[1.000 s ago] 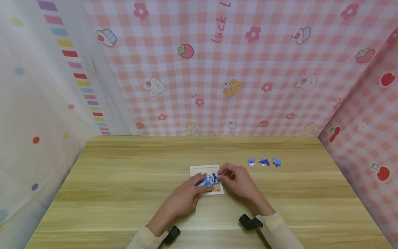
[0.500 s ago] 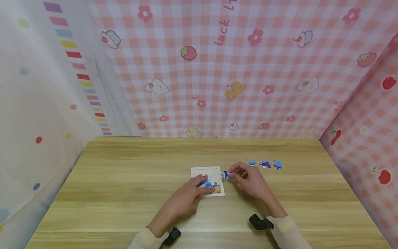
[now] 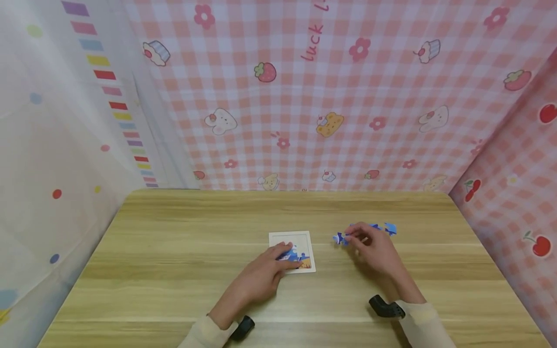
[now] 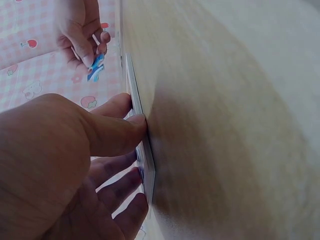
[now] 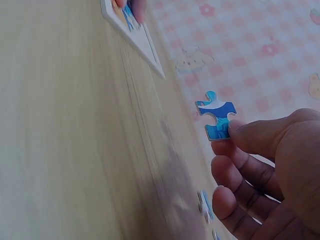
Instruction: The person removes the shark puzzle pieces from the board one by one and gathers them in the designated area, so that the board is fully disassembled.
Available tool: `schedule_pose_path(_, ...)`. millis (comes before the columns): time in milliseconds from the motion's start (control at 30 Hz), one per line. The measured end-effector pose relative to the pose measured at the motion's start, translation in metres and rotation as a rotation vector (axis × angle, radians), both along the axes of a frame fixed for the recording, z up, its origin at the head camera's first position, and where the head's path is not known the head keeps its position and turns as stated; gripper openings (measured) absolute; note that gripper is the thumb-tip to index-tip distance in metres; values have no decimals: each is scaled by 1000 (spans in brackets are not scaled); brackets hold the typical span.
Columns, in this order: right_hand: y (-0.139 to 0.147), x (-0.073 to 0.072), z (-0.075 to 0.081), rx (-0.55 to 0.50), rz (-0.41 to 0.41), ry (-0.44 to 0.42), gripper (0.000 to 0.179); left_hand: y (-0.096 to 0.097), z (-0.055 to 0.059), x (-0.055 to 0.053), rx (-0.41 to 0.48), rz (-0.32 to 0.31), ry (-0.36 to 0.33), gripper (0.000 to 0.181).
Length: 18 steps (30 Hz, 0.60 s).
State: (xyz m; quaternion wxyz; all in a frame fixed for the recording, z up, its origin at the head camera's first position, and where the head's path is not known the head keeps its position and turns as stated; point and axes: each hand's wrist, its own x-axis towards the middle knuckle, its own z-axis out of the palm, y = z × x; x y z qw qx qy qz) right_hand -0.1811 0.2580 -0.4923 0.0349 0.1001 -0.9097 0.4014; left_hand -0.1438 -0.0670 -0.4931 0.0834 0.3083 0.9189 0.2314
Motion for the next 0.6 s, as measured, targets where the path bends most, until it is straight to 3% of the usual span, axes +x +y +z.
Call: schedule_pose_path(600, 65, 15, -3, 67, -134, 7, 12, -2, -2, -1, 0, -2, -2, 43)
